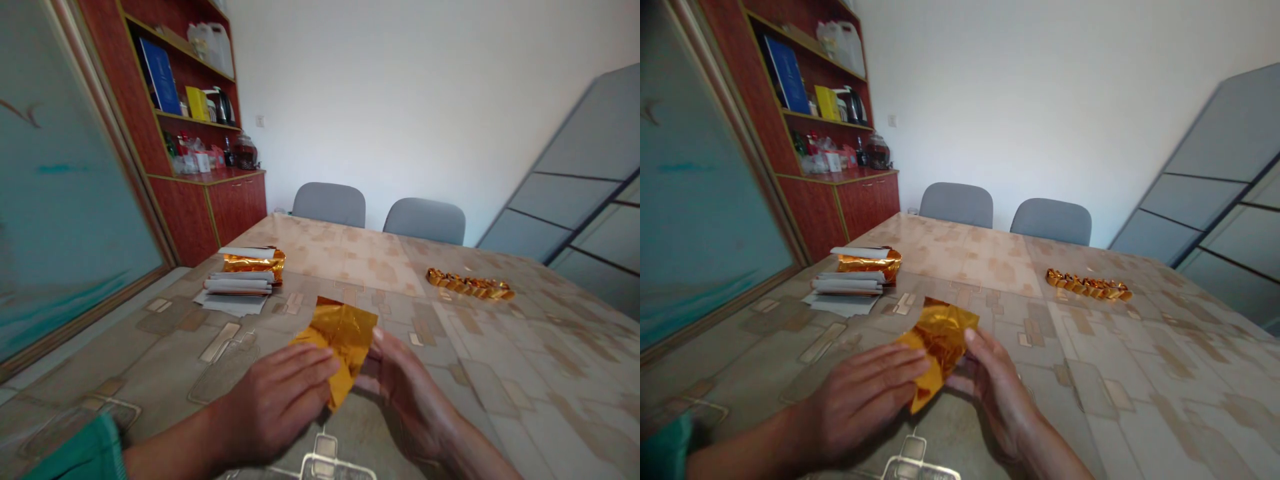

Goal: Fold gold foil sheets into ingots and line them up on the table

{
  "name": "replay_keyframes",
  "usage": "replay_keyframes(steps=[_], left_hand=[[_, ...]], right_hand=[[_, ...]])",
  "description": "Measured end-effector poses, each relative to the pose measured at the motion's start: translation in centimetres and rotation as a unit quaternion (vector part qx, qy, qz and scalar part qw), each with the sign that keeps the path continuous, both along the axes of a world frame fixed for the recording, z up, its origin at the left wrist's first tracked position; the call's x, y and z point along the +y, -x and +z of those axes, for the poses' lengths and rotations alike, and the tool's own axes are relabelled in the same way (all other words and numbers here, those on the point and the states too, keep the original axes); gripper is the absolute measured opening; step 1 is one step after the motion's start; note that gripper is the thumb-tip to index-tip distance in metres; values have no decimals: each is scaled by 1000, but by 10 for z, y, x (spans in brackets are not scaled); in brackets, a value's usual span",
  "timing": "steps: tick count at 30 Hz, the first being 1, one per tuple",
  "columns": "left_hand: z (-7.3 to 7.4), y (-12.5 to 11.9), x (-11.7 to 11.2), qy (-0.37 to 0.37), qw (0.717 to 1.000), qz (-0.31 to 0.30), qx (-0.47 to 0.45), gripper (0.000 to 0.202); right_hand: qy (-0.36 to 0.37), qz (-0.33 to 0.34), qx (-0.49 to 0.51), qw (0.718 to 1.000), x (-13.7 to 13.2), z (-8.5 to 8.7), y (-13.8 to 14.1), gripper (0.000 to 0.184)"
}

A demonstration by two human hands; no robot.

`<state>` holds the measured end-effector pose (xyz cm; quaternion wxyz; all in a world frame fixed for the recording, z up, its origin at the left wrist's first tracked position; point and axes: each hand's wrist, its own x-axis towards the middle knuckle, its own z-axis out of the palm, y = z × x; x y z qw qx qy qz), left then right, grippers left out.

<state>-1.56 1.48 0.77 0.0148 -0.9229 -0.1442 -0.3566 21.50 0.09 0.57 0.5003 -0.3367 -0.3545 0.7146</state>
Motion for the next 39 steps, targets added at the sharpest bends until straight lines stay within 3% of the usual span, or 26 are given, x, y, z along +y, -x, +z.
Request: replay_keyframes(steps=[3, 7, 11, 15, 17, 19, 22, 24, 28, 30, 32, 34, 39], left_hand=[[-7, -6, -12, 83, 994, -60, 45, 38], [-9, -15, -17, 183, 977, -100, 39, 45], [-7, -23, -20, 214, 972, -95, 14, 43], [-8, -19, -15, 202, 973, -75, 82, 32], [-12, -14, -10, 155, 986, -38, 56, 34], [-16, -10, -6, 113, 990, 76, -36, 46], [-19, -10, -2, 119, 960, 222, -127, 78], [-17, -12, -3, 115, 959, 229, -121, 79], [-19, -17, -8, 2, 992, 126, -22, 23], [-24, -18, -12, -33, 994, 98, 30, 20], [-31, -18, -17, -30, 993, 95, 69, 22], [-37, -18, -21, -6, 993, 84, 81, 22], [-40, -19, -25, 66, 994, 63, 64, 21]], right_hand=[[19, -36, -58, 997, 2, -6, -13, 47], [18, -20, -106, 994, 0, -20, -19, 39], [-24, -54, -156, 986, 0, -26, -19, 25], [-57, -90, -133, 985, 1, -16, -20, 26], [-71, -97, -119, 986, -1, -6, -21, 32], [-91, -101, -116, 984, -4, 4, -23, 38], [-162, -88, -165, 969, -9, 11, -33, 35], [-264, -68, -250, 929, -10, 7, -44, 27], [-505, -39, -407, 760, -14, -13, -66, 10], [-562, -8, -465, 684, -18, -21, -71, 14], [-587, 39, -507, 630, -24, -23, -71, 15], [-589, 81, -527, 607, -30, -19, -70, 16], [-543, 133, -554, 617, -41, 2, -72, 17]])
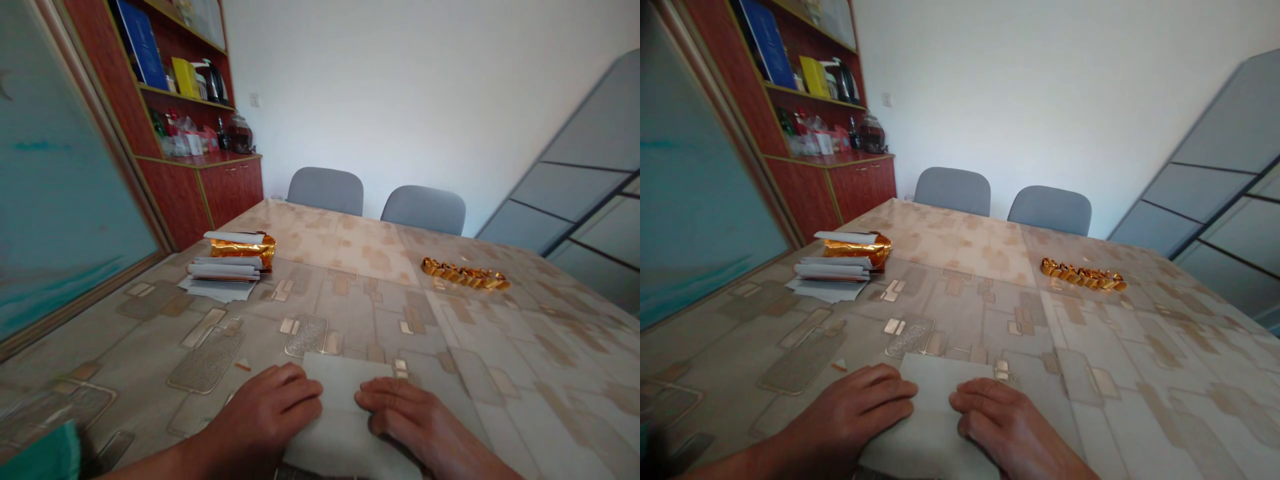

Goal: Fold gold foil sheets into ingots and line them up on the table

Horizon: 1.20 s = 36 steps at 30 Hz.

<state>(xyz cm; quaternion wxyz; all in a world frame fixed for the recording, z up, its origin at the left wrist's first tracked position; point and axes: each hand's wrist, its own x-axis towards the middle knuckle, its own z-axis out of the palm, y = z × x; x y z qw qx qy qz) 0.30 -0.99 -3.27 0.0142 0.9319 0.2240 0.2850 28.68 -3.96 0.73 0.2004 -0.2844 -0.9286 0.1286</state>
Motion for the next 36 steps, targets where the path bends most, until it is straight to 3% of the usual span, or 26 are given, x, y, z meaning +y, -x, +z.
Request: replay_keyframes(steps=[3, 6, 10, 14, 16, 18, 20, 22, 25, 27, 32, 36], left_hand=[[2, 0, 1, 21, 1000, 6, -23, 22], [4, -2, 1, 85, 996, 20, -18, 23], [9, -6, 0, 181, 982, 61, 7, 24], [11, -9, 2, 266, 950, 158, 29, 7], [8, -9, 1, 270, 944, 191, 17, 29], [5, -8, 0, 219, 956, 196, 6, 55], [1, -9, -4, 136, 975, 175, 16, 66], [0, -12, -7, 78, 989, 117, 53, 65], [-3, -22, -9, 95, 988, -7, 118, 75], [-3, -27, -11, 134, 979, -47, 149, 86], [10, -25, -16, 164, 972, -27, 164, 67], [19, -20, -19, 153, 978, -31, 138, 66]], right_hand=[[43, -15, -4, 999, -2, 4, -4, 17], [111, -43, 43, 992, -1, -4, -7, 5], [167, -119, 121, 971, 4, -18, -4, 28], [136, -203, 113, 963, 10, -27, 3, 33], [104, -235, 86, 963, 13, -30, 6, 29], [74, -258, 59, 962, 16, -33, 8, 26], [51, -274, 40, 960, 18, -36, 9, 23], [34, -280, 31, 959, 19, -39, 9, 21], [24, -278, 26, 960, 19, -40, 8, 21], [28, -281, 25, 959, 18, -40, 8, 22], [43, -307, 25, 950, 15, -38, 8, 23], [33, -323, 33, 945, 15, -39, 8, 30]])
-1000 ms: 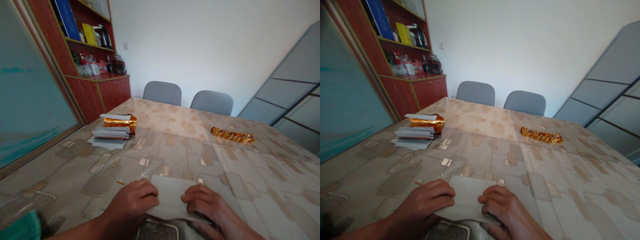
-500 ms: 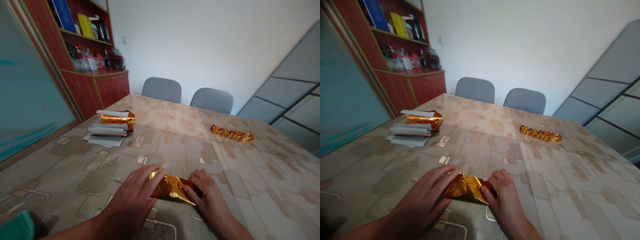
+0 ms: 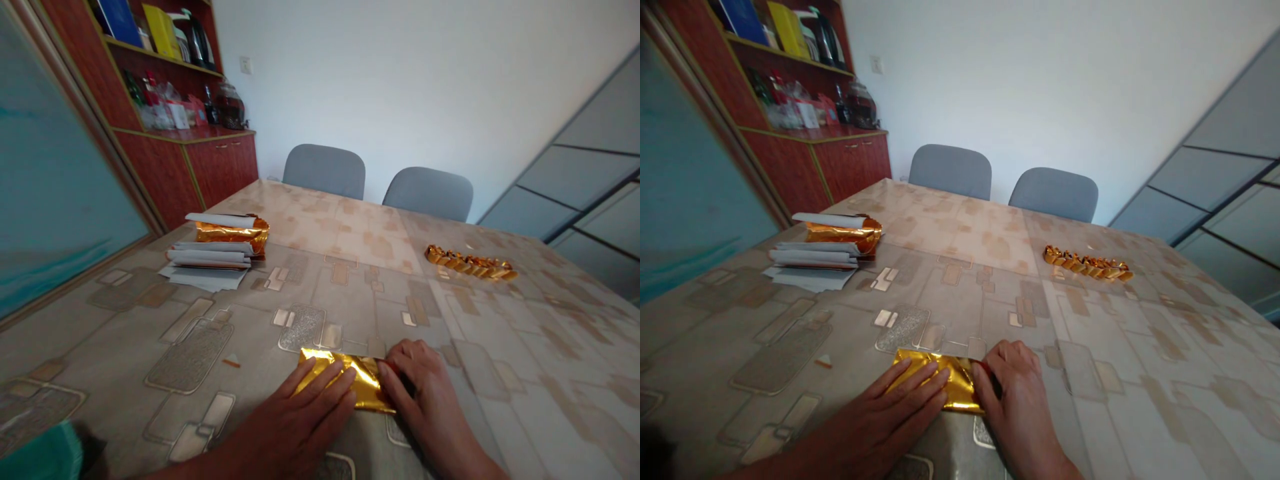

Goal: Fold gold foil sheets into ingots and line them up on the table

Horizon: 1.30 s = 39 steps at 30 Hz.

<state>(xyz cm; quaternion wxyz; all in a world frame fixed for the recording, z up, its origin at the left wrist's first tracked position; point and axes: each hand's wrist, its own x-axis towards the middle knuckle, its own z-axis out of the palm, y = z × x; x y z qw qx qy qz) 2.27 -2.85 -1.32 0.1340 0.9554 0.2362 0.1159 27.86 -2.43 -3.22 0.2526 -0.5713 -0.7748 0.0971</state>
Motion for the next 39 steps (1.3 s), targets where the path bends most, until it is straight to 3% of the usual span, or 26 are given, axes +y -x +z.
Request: replay_keyframes(steps=[9, 17, 26, 32, 39], left_hand=[[-3, 2, 0, 25, 998, 7, -57, 77], [-2, -1, 2, 30, 999, 6, -11, 79], [-19, 1, 1, 47, 997, 32, -51, 80], [-17, 4, -2, 19, 998, 34, -44, 76], [-19, 6, 5, 8, 1000, 19, -15, 78]], right_hand=[[-63, -6, -63, 996, 1, -7, 2, 26], [-99, -1, -119, 988, 3, -5, 6, 27], [-79, -21, -110, 990, 3, -6, 7, 18], [-102, -30, -116, 987, 3, -6, 7, 21], [-74, -40, -86, 993, 5, -7, 7, 15]])
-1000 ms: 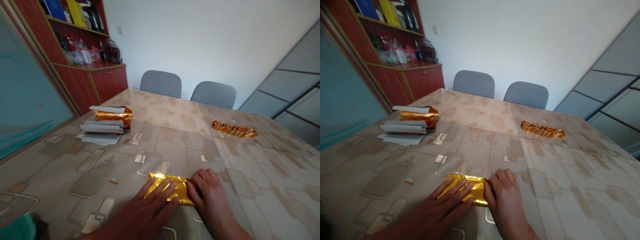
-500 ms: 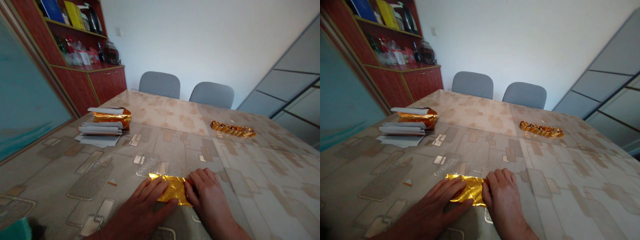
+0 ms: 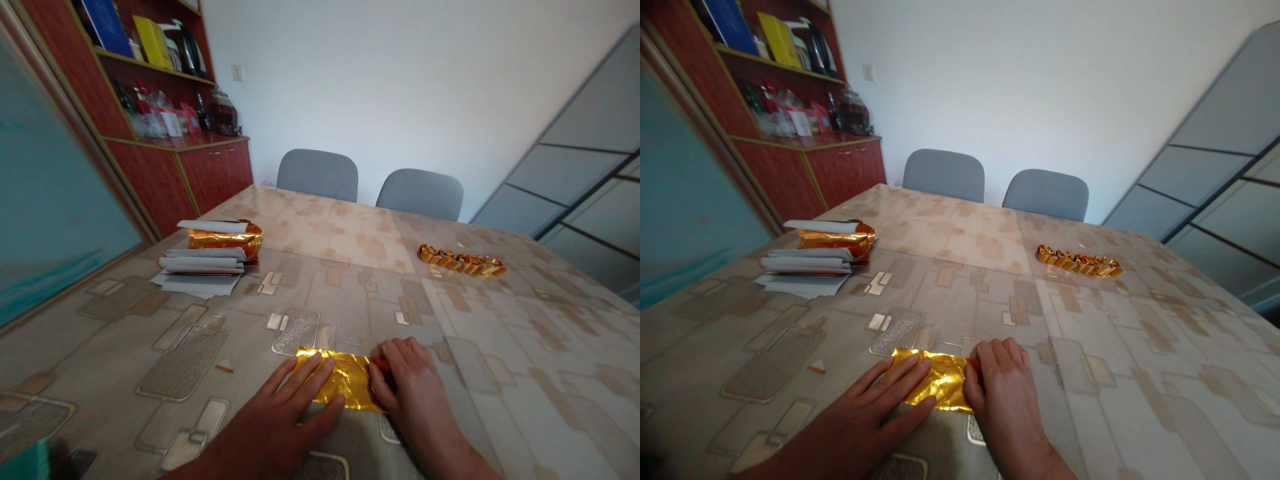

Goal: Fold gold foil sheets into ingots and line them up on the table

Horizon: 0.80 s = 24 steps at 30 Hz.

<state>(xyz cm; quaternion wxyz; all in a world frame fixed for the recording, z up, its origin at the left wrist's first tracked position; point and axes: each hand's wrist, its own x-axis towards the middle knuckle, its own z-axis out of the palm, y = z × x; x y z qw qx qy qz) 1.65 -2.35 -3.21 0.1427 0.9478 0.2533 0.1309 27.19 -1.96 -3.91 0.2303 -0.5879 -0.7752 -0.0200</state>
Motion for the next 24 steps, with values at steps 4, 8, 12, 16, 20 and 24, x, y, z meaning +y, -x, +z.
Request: replay_keyframes(steps=[4, 8, 12, 16, 20, 24], left_hand=[[-3, -3, 7, -6, 1000, -10, 17, 76], [-5, -4, 8, -24, 998, -17, 50, 78], [-12, -2, 8, -36, 998, -14, 43, 79], [-17, 0, 9, -31, 999, -21, 14, 79], [-10, 1, 11, -12, 999, -27, 25, 79], [15, 5, 13, 53, 997, -29, 43, 86]], right_hand=[[-49, 18, -5, 999, -5, 11, 1, 15], [-82, 156, -6, 984, -23, 23, 5, 22], [-117, 214, -60, 968, -37, 22, 5, 32], [-148, 198, -97, 964, -43, 13, 0, 28], [-159, 181, -159, 957, -47, 6, -4, 27], [-161, 163, -192, 954, -52, 8, -11, 29]])
